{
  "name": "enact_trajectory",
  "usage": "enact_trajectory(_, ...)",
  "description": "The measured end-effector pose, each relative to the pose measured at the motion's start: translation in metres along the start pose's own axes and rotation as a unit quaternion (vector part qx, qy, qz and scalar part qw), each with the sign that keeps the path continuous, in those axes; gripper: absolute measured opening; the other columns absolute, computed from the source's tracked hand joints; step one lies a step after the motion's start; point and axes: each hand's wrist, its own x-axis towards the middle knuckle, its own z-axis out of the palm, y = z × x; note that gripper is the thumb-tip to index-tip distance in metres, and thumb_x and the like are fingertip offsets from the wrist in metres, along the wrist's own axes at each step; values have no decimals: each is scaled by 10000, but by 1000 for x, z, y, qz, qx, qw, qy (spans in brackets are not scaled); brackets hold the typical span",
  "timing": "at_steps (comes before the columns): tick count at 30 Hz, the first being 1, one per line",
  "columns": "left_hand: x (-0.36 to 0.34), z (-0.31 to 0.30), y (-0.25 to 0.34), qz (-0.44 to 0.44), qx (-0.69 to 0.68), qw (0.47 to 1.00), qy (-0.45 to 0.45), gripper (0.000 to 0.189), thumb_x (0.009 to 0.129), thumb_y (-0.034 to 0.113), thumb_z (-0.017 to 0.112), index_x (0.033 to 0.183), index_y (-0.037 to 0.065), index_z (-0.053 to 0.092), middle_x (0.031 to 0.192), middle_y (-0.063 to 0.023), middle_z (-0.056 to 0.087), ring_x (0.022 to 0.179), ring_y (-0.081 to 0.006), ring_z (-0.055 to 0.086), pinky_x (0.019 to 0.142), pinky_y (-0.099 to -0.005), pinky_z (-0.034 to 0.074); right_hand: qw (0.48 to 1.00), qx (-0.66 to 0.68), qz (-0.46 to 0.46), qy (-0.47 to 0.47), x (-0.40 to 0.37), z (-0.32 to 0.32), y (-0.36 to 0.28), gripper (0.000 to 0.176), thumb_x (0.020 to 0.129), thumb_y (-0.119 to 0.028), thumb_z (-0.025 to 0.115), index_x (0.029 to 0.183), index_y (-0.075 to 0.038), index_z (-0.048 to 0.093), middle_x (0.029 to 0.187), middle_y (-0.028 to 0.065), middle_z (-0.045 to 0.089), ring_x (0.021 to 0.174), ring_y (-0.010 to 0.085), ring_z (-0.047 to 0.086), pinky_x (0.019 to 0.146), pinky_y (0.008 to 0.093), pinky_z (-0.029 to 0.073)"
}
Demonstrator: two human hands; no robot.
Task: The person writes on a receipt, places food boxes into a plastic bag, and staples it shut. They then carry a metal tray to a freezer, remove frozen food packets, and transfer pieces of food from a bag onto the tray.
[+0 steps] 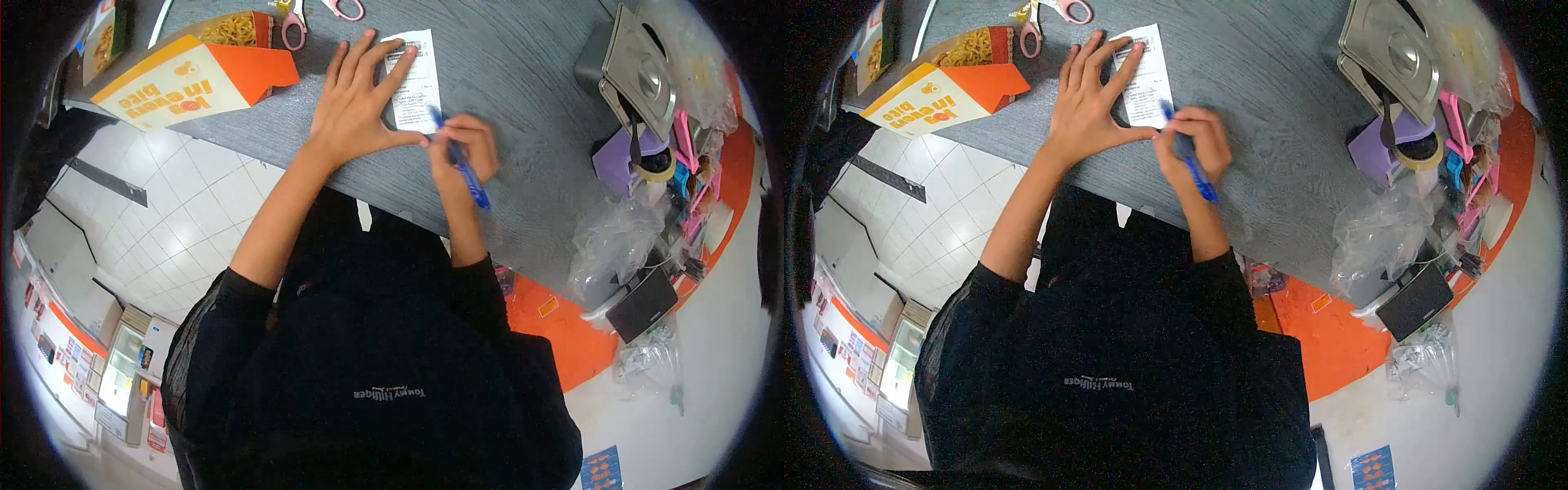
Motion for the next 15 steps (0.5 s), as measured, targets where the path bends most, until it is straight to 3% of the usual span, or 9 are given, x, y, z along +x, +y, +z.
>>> enact_trajectory(1, 0, 1, -1, 0, 0, 1000, 1, 1086, 491, 773, 642, 1373, 198, 376, 1350, -94, 384, 1331, -311, 247, 1089, -514, 177, 1000, 0, -1, 0, 0, 2, -1, 228, 594, 45, 662, 753, -56, 533, 792, 81, 594, 715, 210, 596, 627, 293, 486)
enact_trajectory(3, 0, 1, -2, 4, 17, 1000, -14, 1093, 480, 733, 677, 1378, 192, 368, 1340, -89, 394, 1325, -315, 257, 1084, -516, 182, 992, 94, -11, -85, -1, 4, -6, 212, 605, 49, 664, 745, -53, 541, 804, 85, 603, 715, 213, 598, 626, 295, 485)
enact_trajectory(6, 1, -4, 2, -1, -34, 999, 1, 1085, 471, 680, 714, 1376, 190, 372, 1337, -83, 397, 1323, -317, 260, 1082, -516, 183, 997, 31, 64, -5, -1, -5, -3, 202, 606, 45, 673, 742, -45, 553, 827, 96, 616, 738, 216, 610, 647, 300, 491)
enact_trajectory(8, 2, -7, 2, 1, -38, 999, 0, 1089, 472, 673, 711, 1376, 169, 370, 1344, -90, 387, 1318, -324, 264, 1076, -520, 185, 999, 23, 39, 7, 6, -6, 6, 228, 625, 57, 663, 825, -28, 599, 915, 122, 616, 822, 218, 613, 710, 318, 501)
enact_trajectory(10, 3, -10, 1, 7, -40, 999, 2, 1094, 473, 665, 709, 1376, 149, 369, 1350, -98, 378, 1313, -330, 268, 1070, -523, 186, 989, -44, -115, -87, 29, -9, 0, 304, 677, 68, 624, 972, -8, 617, 1057, 151, 578, 954, 255, 598, 790, 344, 494)
enact_trajectory(11, 2, -11, 1, 12, -52, 999, -12, 1118, 468, 641, 726, 1381, 121, 345, 1365, -100, 366, 1322, -333, 254, 1076, -521, 182, 972, -30, -87, -217, 39, -12, -4, 351, 754, 22, 565, 1103, -15, 590, 1185, 154, 517, 1112, 310, 522, 909, 397, 444)
enact_trajectory(12, 2, -14, -1, 18, -62, 998, -24, 1142, 462, 617, 743, 1386, 93, 322, 1380, -102, 355, 1331, -336, 240, 1082, -520, 178, 972, -29, -97, -210, 45, -11, -3, 351, 754, 22, 565, 1103, -15, 590, 1185, 154, 517, 1112, 310, 522, 909, 397, 444)
enact_trajectory(15, -14, -38, -6, 25, -152, 987, -35, 1126, 477, 520, 789, 1372, 28, 314, 1401, -121, 338, 1335, -361, 228, 1081, -503, 196, 909, -180, -207, -314, 60, -5, -4, 433, 771, 19, 519, 1198, -48, 547, 1206, 114, 513, 1191, 328, 445, 1026, 459, 338)
